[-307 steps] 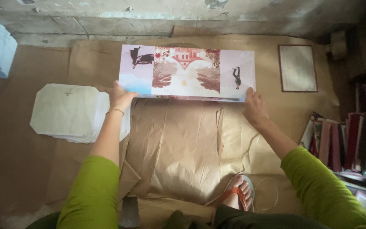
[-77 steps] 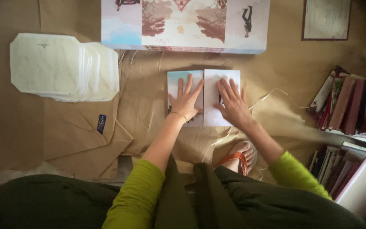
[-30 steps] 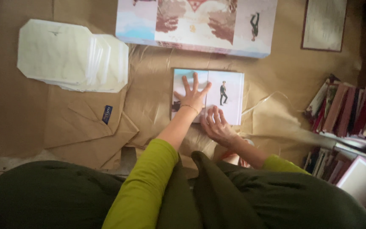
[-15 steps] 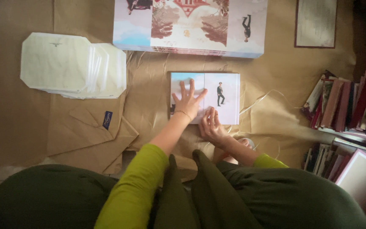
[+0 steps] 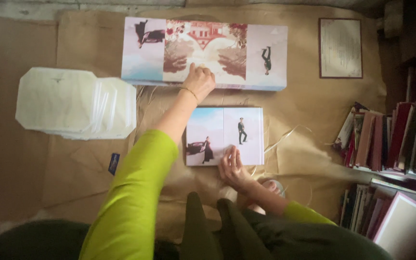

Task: Folding and stacking wedding invitations in a production area.

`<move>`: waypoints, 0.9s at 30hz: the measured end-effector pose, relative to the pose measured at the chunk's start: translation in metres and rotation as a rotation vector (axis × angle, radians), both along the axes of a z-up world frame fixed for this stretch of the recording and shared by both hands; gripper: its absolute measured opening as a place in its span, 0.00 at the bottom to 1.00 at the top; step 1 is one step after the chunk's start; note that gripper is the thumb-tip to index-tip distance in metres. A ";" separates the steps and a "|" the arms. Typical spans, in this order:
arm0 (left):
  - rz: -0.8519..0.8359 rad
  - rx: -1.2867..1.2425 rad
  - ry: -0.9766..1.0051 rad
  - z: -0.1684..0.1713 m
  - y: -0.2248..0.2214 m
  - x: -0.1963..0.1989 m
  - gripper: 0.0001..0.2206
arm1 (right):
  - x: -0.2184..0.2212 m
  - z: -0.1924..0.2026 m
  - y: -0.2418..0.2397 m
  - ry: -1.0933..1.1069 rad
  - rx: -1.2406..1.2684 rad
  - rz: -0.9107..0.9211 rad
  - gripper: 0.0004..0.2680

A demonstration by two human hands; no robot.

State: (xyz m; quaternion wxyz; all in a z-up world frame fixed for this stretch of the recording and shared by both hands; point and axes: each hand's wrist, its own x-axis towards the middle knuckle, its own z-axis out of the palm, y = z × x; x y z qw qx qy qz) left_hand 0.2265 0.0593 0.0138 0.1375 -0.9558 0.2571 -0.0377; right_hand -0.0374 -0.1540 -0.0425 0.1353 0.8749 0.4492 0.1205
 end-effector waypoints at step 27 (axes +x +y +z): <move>0.206 -0.260 0.242 0.092 0.014 0.138 0.55 | 0.035 0.014 -0.027 0.581 0.312 -0.242 0.29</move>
